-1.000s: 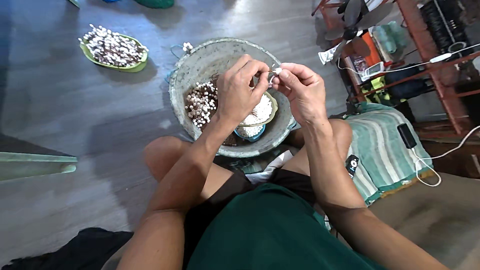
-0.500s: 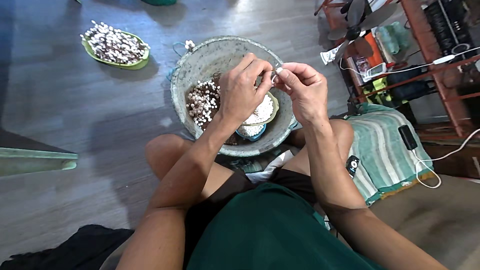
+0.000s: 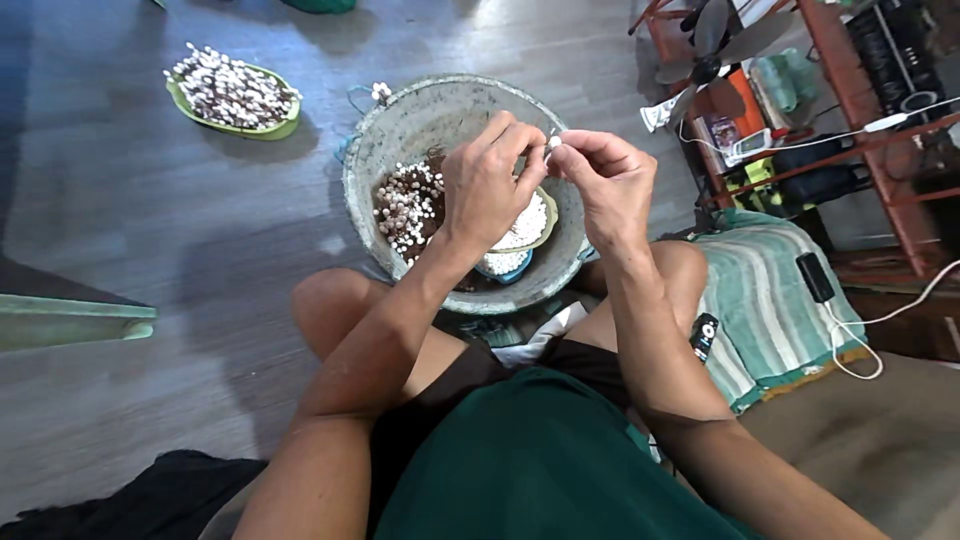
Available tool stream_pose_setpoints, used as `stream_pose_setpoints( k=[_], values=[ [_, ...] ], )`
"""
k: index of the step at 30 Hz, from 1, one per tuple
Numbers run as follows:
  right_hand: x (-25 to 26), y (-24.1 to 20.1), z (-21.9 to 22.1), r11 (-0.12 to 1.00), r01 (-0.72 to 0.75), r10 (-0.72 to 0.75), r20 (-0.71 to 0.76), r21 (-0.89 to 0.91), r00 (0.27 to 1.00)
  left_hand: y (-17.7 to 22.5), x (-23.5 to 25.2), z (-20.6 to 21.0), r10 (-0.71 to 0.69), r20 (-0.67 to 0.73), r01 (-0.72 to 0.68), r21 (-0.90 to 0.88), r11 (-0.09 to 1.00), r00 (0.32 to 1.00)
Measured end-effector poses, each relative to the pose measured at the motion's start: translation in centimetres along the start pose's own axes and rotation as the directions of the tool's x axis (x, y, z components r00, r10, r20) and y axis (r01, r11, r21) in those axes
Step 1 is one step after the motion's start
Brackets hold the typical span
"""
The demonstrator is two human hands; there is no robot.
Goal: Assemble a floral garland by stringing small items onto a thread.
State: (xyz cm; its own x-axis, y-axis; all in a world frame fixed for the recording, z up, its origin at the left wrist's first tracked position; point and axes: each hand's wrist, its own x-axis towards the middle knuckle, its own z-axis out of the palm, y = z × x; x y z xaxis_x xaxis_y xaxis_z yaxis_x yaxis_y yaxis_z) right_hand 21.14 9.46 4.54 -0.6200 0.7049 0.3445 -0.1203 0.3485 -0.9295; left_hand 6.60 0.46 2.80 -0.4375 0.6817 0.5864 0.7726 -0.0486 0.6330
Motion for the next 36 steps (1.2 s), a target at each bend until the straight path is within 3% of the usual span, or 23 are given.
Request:
stream_pose_setpoints(
  k=[8, 11, 15, 22, 25, 30, 36],
  values=[
    [0.4, 0.5, 0.4, 1.0, 0.009, -0.009, -0.044, -0.001, 0.999, -0.2, 0.0, 0.1, -0.006, 0.001, 0.006, -0.013, 1.0, 1.0],
    [-0.5, -0.1, -0.7, 0.999, -0.041, 0.04, -0.017, -0.016, 0.999, -0.9, 0.3, -0.3, -0.035, 0.078, 0.044, -0.113, 0.993, 0.996],
    [0.3, 2.8, -3.2, 0.991, -0.132, 0.135, -0.115, 0.038, 0.984, -2.2, 0.8, -0.8, -0.088, 0.165, 0.137, -0.309, 0.941, 0.982],
    [-1.6, 7.9, -6.1, 0.899, -0.422, 0.42, -0.045, -0.112, 0.906, -3.6, 1.0, -1.0, -0.176, 0.265, 0.31, -0.647, 0.696, 0.948],
    [-3.3, 8.3, -6.0, 0.87, -0.454, 0.465, 0.016, -0.193, 0.885, -4.0, 1.1, -1.0, -0.232, 0.312, 0.389, -0.746, 0.541, 0.921],
    [-5.9, 9.9, -6.6, 0.861, -0.477, 0.495, 0.079, -0.176, 0.865, -5.0, 1.0, -1.2, -0.309, 0.41, 0.493, -0.825, 0.276, 0.858],
    [-5.7, 10.6, -6.6, 0.811, -0.559, 0.573, 0.047, -0.172, 0.818, -5.6, 1.1, -1.4, -0.258, 0.487, 0.514, -0.856, 0.046, 0.834]
  ],
)
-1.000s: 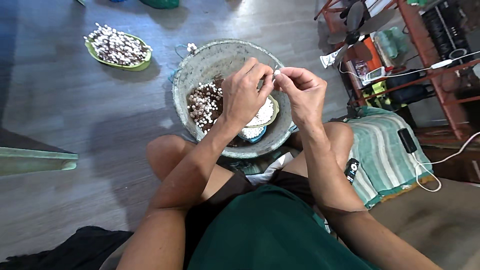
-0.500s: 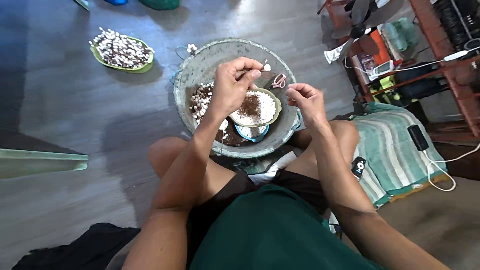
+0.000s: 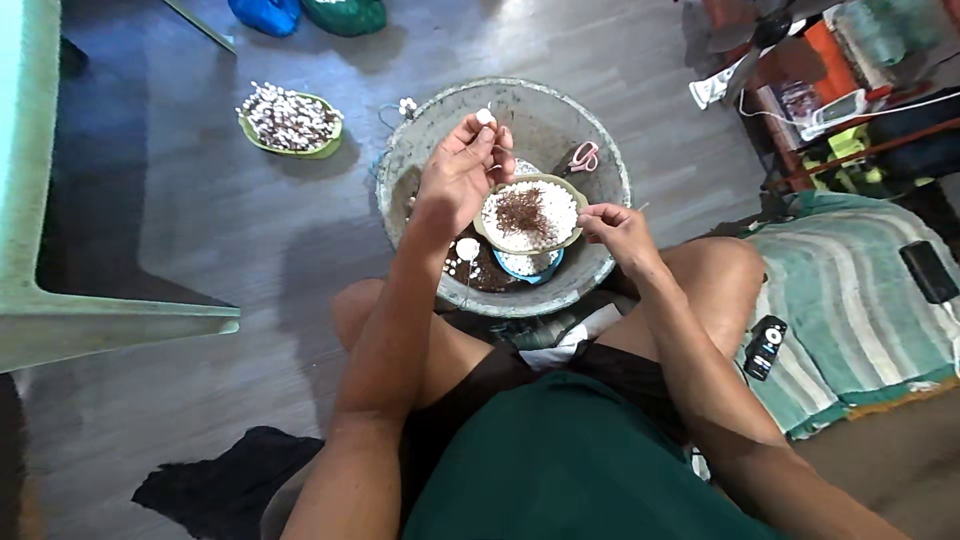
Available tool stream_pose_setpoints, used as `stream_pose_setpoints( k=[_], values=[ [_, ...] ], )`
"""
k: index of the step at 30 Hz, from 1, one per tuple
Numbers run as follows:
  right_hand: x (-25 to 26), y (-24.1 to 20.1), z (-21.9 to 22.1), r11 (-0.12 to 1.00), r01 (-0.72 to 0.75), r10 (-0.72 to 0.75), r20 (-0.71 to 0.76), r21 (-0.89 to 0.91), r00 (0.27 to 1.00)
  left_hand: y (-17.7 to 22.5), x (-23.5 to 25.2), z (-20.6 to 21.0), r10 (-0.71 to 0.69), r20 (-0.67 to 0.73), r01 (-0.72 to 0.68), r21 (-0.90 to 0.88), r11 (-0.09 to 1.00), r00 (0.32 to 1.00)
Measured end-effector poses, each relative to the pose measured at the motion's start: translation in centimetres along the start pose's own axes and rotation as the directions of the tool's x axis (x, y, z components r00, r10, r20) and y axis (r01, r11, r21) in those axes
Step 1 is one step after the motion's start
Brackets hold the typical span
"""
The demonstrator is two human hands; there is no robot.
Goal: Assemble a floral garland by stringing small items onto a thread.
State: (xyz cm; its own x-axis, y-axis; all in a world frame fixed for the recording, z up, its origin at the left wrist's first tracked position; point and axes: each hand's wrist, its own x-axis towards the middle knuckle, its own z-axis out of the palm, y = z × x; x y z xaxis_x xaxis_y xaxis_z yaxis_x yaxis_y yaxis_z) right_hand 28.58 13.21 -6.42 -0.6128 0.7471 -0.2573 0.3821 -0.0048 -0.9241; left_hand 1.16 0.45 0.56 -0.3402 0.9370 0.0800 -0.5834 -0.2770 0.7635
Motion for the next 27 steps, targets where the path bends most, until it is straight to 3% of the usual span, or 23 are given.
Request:
stream_pose_setpoints(
  k=[3, 6, 9, 13, 17, 24, 27],
  values=[
    [0.9, 0.1, -0.3, 1.0, -0.005, 0.005, -0.012, -0.022, 1.0, 0.0, -0.1, -0.1, -0.01, 0.021, 0.01, -0.036, 0.999, 1.0],
    [4.1, 1.2, -0.6, 0.981, -0.015, 0.011, -0.021, -0.195, 1.0, 0.1, 0.0, -0.2, -0.01, 0.008, 0.01, 0.037, 0.999, 1.0],
    [7.1, 3.1, -0.7, 0.866, -0.088, 0.092, -0.016, -0.493, 0.996, -0.3, 0.1, -0.1, 0.02, -0.036, -0.011, 0.225, 0.974, 0.999],
    [10.2, 5.9, 0.7, 0.673, -0.165, 0.244, 0.007, -0.721, 0.97, -0.6, 0.4, 0.1, 0.059, -0.069, -0.026, 0.402, 0.915, 0.996],
    [11.7, 9.1, 1.9, 0.58, -0.182, 0.313, 0.01, -0.794, 0.95, -1.0, 0.4, -0.3, 0.064, -0.06, -0.032, 0.428, 0.903, 0.996],
    [13.6, 11.7, 3.0, 0.559, -0.171, 0.305, 0.009, -0.812, 0.952, -1.1, 0.7, -0.5, 0.001, -0.132, 0.054, 0.413, 0.909, 0.991],
    [14.2, 11.9, 3.5, 0.554, -0.177, 0.317, 0.01, -0.813, 0.948, -1.5, 1.0, -0.9, 0.019, -0.103, 0.026, 0.414, 0.91, 0.995]
  ],
)
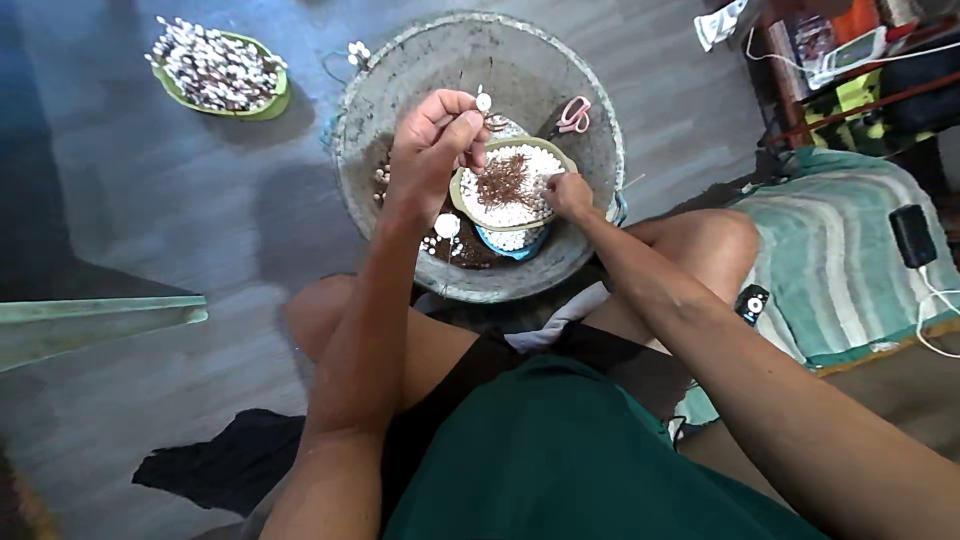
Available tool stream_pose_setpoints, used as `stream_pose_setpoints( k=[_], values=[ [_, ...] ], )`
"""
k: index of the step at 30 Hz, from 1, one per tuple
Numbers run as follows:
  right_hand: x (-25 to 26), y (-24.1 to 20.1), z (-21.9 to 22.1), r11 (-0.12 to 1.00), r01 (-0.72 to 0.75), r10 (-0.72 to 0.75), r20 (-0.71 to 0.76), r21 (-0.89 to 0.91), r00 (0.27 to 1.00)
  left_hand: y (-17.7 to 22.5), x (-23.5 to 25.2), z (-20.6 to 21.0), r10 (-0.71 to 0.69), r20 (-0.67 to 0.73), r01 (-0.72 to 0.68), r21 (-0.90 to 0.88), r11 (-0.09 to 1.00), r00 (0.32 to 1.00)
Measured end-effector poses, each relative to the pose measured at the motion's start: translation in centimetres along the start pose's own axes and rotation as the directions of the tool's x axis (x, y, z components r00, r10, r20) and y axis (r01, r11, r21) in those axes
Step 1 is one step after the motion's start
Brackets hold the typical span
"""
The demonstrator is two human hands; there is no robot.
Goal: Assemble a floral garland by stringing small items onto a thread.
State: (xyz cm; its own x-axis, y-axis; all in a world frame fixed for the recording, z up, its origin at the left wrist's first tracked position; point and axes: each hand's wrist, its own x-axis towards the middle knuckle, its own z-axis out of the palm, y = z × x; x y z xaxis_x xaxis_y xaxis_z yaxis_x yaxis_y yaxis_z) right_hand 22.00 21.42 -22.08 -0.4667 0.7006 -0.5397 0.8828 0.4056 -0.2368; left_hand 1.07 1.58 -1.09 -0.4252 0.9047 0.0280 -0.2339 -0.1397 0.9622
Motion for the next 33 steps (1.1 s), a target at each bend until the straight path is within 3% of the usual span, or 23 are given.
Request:
stream_pose_setpoints(
  k=[2, 7, 14, 17, 21, 25, 27, 29, 31, 33],
  values=[
    [0.2, -0.3, 0.1, 1.0, -0.012, 0.012, -0.002, 0.012, 1.0, -0.3, 0.2, 0.1, 0.035, -0.012, -0.035, 0.056, 0.998, 0.999],
    [0.7, -1.2, 0.1, 0.998, -0.056, 0.056, -0.015, 0.039, 0.998, -1.0, 0.5, 0.2, 0.143, -0.035, -0.116, 0.409, 0.905, 0.989],
    [1.2, -1.4, 0.6, 0.989, -0.136, 0.139, -0.051, 0.056, 0.989, -1.3, 0.3, 0.1, 0.184, -0.017, -0.137, 0.603, 0.786, 0.983],
    [1.2, -1.3, 0.7, 0.989, -0.124, 0.129, -0.057, 0.082, 0.99, -1.3, 0.3, 0.0, 0.129, 0.005, -0.114, 0.5, 0.859, 0.992],
    [1.5, -1.5, 0.7, 0.991, -0.12, 0.123, -0.05, 0.061, 0.991, -1.1, 0.4, -0.2, 0.03, 0.054, -0.037, 0.134, 0.99, 0.998],
    [1.7, -1.6, 0.7, 0.99, -0.128, 0.131, -0.049, 0.055, 0.99, -1.0, 0.3, -0.4, 0.083, 0.071, -0.088, 0.074, 0.993, 0.994],
    [1.8, -1.6, 0.6, 0.988, -0.14, 0.143, -0.051, 0.06, 0.988, -0.9, 0.3, -0.4, 0.149, 0.051, -0.157, 0.204, 0.966, 0.987],
    [0.9, -1.5, -0.1, 0.98, -0.14, 0.151, -0.07, 0.142, 0.986, -0.8, 0.2, -0.3, 0.205, 0.041, -0.202, 0.443, 0.874, 0.978],
    [-0.5, -1.3, -1.4, 0.932, -0.103, 0.156, -0.129, 0.347, 0.979, -0.4, 0.0, 0.0, 0.232, 0.067, -0.219, 0.644, 0.733, 0.97],
    [-2.5, -1.6, -3.1, 0.765, -0.002, 0.14, -0.163, 0.644, 0.977, 0.1, -0.3, 0.3, 0.271, 0.098, -0.254, 0.735, 0.629, 0.957]
  ],
)
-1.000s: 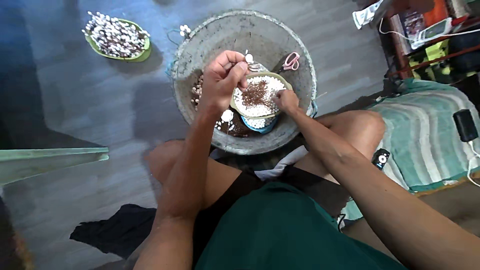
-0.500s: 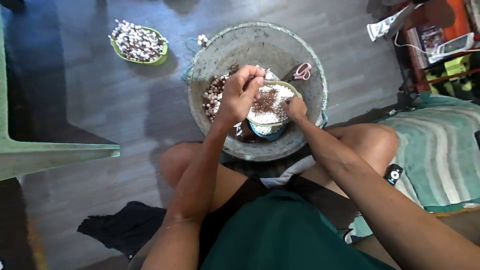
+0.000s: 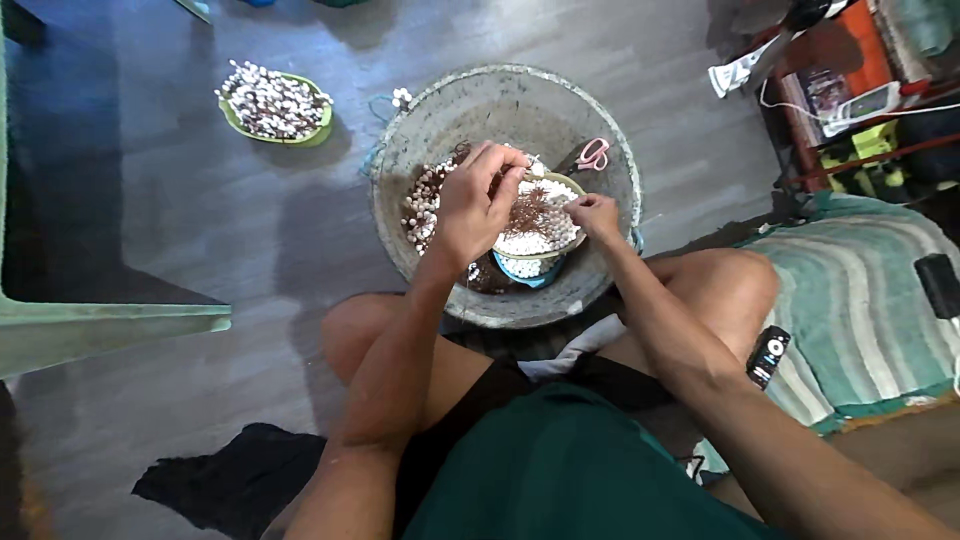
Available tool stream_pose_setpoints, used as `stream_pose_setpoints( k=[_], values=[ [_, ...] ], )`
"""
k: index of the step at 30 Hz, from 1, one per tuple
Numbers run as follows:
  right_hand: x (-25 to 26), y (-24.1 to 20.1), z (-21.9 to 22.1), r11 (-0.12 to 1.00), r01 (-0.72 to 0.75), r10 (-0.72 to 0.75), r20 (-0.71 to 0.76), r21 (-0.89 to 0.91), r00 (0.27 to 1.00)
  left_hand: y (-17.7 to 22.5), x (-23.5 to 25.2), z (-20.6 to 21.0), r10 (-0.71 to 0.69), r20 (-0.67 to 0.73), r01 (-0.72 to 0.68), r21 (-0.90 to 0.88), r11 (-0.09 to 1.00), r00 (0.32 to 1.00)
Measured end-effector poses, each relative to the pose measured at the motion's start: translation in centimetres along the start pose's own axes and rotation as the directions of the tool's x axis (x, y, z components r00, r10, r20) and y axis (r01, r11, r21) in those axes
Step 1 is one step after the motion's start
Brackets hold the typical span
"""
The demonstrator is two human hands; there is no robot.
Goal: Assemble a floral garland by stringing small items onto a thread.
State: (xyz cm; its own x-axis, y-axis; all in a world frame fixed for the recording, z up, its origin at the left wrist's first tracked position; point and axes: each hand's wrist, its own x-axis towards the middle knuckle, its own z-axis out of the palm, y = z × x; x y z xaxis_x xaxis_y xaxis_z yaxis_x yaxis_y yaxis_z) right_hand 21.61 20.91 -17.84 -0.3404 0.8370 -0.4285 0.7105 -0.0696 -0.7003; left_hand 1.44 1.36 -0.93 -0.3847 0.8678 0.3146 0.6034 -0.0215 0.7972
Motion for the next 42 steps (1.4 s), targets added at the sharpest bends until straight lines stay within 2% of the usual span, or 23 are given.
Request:
stream_pose_setpoints(
  k=[1, 3, 5, 7, 11, 14, 18, 22, 27, 33, 39, 42],
  values=[
    [-1.5, -1.3, -0.9, 0.976, 0.02, -0.028, 0.033, 0.219, 0.999, 0.2, -0.1, 0.0, 0.034, -0.01, -0.034, 0.022, 0.999, 0.999],
    [-4.8, -4.3, -3.0, 0.828, 0.081, -0.168, 0.108, 0.555, 0.98, 0.6, -0.4, 0.0, 0.092, -0.027, -0.092, 0.03, 0.995, 0.995],
    [-7.9, -7.0, -5.1, 0.676, 0.131, -0.355, 0.165, 0.725, 0.92, 1.2, -0.5, 0.0, 0.139, -0.039, -0.138, 0.039, 0.99, 0.99],
    [-10.8, -9.5, -6.7, 0.572, 0.143, -0.461, 0.172, 0.808, 0.871, 1.9, -0.6, -0.2, 0.169, -0.032, -0.167, 0.064, 0.984, 0.985],
    [-14.4, -11.8, -8.8, 0.459, 0.153, -0.58, 0.165, 0.875, 0.798, 3.0, -0.8, -0.4, 0.224, -0.003, -0.222, 0.119, 0.968, 0.974],
    [-16.0, -12.1, -9.6, 0.381, 0.118, -0.607, 0.152, 0.917, 0.78, 3.4, -0.8, -0.2, 0.265, 0.005, -0.263, 0.136, 0.955, 0.964],
    [-19.0, -11.6, -10.1, 0.387, 0.172, -0.618, 0.116, 0.906, 0.777, 4.2, -1.0, -0.1, 0.306, -0.003, -0.303, 0.135, 0.943, 0.952],
    [-19.2, -11.7, -10.5, 0.352, 0.156, -0.641, 0.117, 0.923, 0.759, 4.8, -1.0, 0.1, 0.347, -0.012, -0.343, 0.119, 0.932, 0.938],
    [-18.6, -12.8, -10.8, 0.306, 0.099, -0.626, 0.122, 0.947, 0.77, 5.3, -1.0, -0.1, 0.37, -0.016, -0.366, 0.113, 0.924, 0.929],
    [-19.0, -13.2, -10.6, 0.269, -0.005, -0.527, 0.152, 0.963, 0.836, 5.7, -1.1, -0.4, 0.375, -0.016, -0.372, 0.097, 0.923, 0.927],
    [-18.5, -13.1, -10.1, 0.202, -0.076, -0.497, 0.169, 0.976, 0.851, 6.0, -1.1, -0.3, 0.382, -0.017, -0.38, 0.071, 0.922, 0.924],
    [-18.7, -12.9, -10.0, 0.221, -0.064, -0.493, 0.168, 0.973, 0.854, 6.0, -1.2, -0.4, 0.375, -0.006, -0.373, 0.079, 0.924, 0.927]
  ],
)
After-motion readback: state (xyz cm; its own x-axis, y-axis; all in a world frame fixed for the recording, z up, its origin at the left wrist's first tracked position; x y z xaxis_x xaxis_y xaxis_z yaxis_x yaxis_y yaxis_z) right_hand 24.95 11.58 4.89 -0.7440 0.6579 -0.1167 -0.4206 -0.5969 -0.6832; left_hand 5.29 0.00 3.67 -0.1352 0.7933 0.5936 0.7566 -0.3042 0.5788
